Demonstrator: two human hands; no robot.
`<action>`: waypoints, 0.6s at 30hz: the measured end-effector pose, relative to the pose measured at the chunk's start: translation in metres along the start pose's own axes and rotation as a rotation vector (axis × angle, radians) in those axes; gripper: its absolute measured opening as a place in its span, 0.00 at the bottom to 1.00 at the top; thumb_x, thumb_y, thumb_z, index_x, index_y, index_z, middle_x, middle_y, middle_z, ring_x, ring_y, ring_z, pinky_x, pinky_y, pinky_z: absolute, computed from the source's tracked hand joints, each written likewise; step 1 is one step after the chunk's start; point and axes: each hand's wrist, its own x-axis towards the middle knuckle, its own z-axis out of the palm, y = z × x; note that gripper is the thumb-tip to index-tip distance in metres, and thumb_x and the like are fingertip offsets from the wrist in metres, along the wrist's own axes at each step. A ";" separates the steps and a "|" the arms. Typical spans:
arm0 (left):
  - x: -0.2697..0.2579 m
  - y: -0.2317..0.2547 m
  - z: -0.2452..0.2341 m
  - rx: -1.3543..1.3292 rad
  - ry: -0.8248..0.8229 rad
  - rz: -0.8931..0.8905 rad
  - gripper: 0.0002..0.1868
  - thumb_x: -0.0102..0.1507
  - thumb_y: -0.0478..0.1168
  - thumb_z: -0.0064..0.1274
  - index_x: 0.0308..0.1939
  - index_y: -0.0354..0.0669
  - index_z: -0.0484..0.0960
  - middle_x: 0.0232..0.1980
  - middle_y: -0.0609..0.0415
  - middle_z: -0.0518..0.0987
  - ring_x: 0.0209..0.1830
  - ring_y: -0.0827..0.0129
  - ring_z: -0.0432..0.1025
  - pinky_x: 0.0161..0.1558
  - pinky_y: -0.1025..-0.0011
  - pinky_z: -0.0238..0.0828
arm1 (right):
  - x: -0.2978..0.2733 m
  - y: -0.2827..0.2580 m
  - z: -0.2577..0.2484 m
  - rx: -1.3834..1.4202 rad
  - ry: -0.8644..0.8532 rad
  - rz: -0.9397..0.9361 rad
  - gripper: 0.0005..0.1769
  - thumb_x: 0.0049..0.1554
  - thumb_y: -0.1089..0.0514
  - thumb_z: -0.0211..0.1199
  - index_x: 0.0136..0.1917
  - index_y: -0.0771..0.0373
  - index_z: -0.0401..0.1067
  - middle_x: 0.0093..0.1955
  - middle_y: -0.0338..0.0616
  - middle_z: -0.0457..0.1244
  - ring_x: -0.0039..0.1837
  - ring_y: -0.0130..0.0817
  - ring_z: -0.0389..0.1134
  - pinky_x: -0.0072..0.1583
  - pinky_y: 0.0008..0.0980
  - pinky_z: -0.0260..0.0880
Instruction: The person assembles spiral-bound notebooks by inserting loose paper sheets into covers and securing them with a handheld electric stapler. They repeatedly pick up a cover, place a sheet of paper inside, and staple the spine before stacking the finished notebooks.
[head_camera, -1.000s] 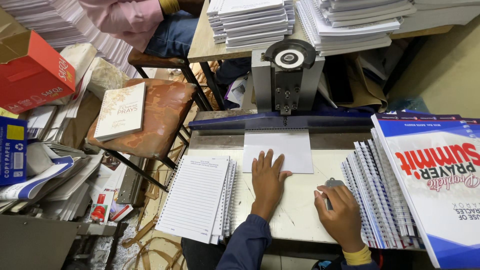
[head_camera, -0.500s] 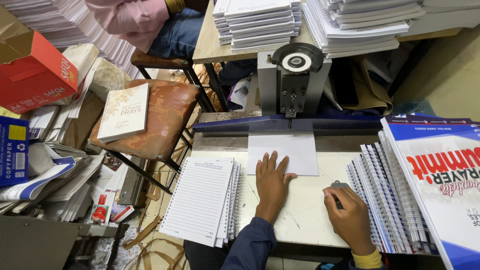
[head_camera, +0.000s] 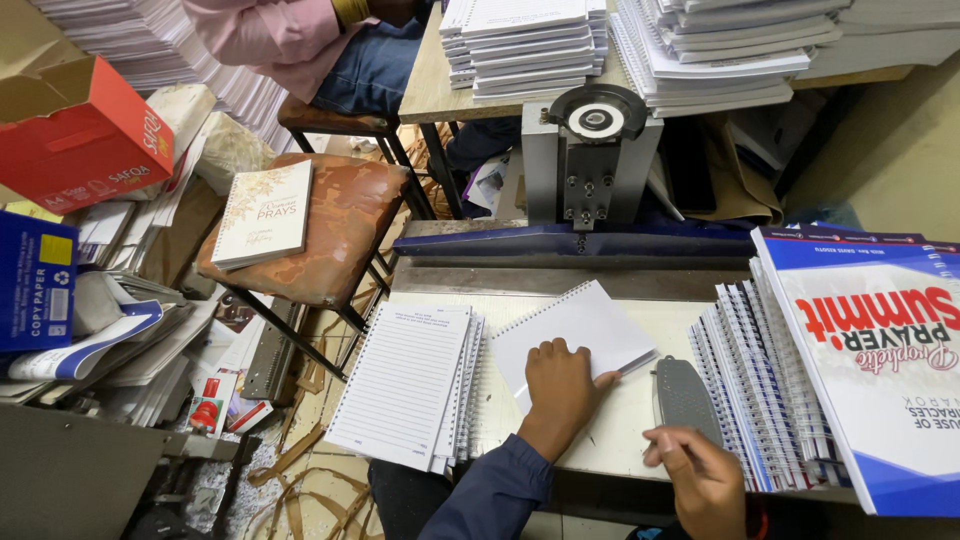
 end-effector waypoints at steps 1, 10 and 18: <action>0.000 0.000 -0.005 -0.001 -0.054 -0.021 0.36 0.63 0.77 0.59 0.37 0.47 0.90 0.39 0.47 0.82 0.40 0.49 0.74 0.42 0.54 0.66 | -0.012 0.006 0.004 0.096 -0.031 0.315 0.20 0.64 0.53 0.59 0.47 0.70 0.85 0.34 0.50 0.74 0.37 0.38 0.74 0.45 0.35 0.76; 0.017 -0.019 -0.077 -0.237 -0.179 -0.126 0.33 0.77 0.64 0.35 0.30 0.47 0.81 0.26 0.53 0.81 0.25 0.51 0.74 0.25 0.54 0.63 | -0.035 0.033 0.047 0.553 -0.048 0.944 0.33 0.62 0.55 0.57 0.76 0.76 0.68 0.70 0.74 0.71 0.63 0.68 0.77 0.59 0.55 0.80; -0.017 -0.081 -0.242 -0.594 -0.072 -0.206 0.29 0.79 0.54 0.37 0.26 0.52 0.81 0.21 0.63 0.72 0.17 0.76 0.60 0.24 0.74 0.59 | 0.023 -0.055 0.061 0.465 -0.003 0.943 0.40 0.64 0.51 0.54 0.86 0.63 0.54 0.84 0.58 0.58 0.77 0.49 0.68 0.74 0.45 0.70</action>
